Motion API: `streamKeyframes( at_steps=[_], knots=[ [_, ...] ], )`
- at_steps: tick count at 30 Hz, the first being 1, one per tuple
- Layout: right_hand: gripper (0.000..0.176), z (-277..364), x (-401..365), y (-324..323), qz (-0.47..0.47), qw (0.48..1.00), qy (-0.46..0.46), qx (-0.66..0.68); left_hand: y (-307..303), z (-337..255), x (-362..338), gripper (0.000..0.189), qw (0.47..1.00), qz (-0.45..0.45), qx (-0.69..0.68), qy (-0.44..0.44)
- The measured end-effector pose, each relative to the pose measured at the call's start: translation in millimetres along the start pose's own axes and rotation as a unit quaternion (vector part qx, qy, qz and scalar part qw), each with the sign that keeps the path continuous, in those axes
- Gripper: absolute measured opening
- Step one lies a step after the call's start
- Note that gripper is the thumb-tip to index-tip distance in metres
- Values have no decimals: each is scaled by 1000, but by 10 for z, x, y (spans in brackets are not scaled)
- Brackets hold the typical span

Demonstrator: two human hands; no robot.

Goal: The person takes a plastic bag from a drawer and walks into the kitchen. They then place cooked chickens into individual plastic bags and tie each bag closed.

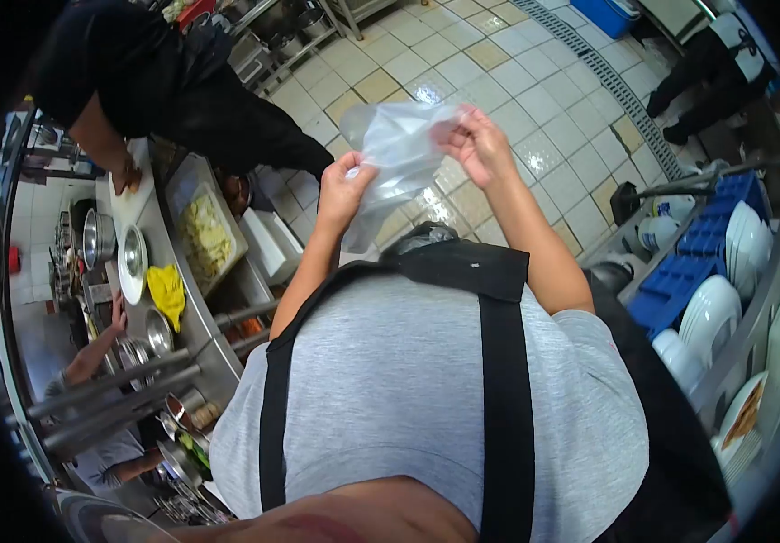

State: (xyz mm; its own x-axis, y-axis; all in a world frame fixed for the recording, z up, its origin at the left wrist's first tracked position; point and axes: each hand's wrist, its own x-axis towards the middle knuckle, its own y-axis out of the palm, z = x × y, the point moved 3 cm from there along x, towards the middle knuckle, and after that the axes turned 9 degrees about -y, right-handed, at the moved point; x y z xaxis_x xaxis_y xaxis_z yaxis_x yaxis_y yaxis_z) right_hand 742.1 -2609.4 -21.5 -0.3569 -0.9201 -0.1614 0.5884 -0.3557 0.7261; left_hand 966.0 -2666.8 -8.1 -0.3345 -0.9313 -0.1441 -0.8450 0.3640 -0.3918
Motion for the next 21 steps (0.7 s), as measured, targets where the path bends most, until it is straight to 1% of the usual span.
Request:
streamKeyframes(
  at_steps=[1, 4, 5, 6, 7, 8, 9, 10, 11, 14, 15, 18, 19, 21],
  knots=[
    [17, 76, 328, -43, -16, 1000, 13, 11, -43, 3, 211, 27, 1000, -15, 8, -5],
    [17, 164, 989, 165, 20, 999, 48, 14, -112, 50, 842, 27, 999, -32, 30, -30],
    [17, 159, 1166, 300, 6, 998, 48, -32, -109, 33, 1036, 27, 998, -41, 40, -38],
    [15, 143, 1420, 396, 20, 996, -1, -90, -107, 22, 1237, 27, 996, -50, 50, -45],
    [14, 128, 1693, 477, 35, 987, -51, -147, -101, -14, 1459, 30, 992, -34, 89, -77],
    [14, 125, 1975, 539, 50, 973, -103, -202, -96, -103, 1679, 32, 991, -48, 104, -62],
    [14, 190, 2285, 616, 73, 915, -244, -313, -80, -202, 1884, 36, 990, -59, 122, -47],
    [13, 214, 2552, 629, 76, 905, -260, -328, -61, -259, 2101, 39, 987, -68, 140, -32],
    [12, 253, 2814, 646, 76, 895, -276, -343, -43, -280, 2344, 47, 983, -76, 169, 12],
    [11, 411, 3512, 668, 54, 875, -302, -374, -28, -618, 3024, 44, 980, -95, 160, 73],
    [11, 492, 3732, 674, 44, 870, -308, -383, -6, -744, 3255, 42, 973, -93, 175, 118],
    [10, 804, 4312, 601, -16, 876, -314, -367, 197, -1094, 4013, 43, 932, -72, 173, 311],
    [11, 860, 4524, 495, -40, 877, -331, -346, 321, -1166, 4278, 40, 920, -60, 196, 335],
    [11, 978, 4871, 234, -69, 892, -291, -338, 577, -1336, 4765, 38, 915, -2, 265, 305]
  ],
)
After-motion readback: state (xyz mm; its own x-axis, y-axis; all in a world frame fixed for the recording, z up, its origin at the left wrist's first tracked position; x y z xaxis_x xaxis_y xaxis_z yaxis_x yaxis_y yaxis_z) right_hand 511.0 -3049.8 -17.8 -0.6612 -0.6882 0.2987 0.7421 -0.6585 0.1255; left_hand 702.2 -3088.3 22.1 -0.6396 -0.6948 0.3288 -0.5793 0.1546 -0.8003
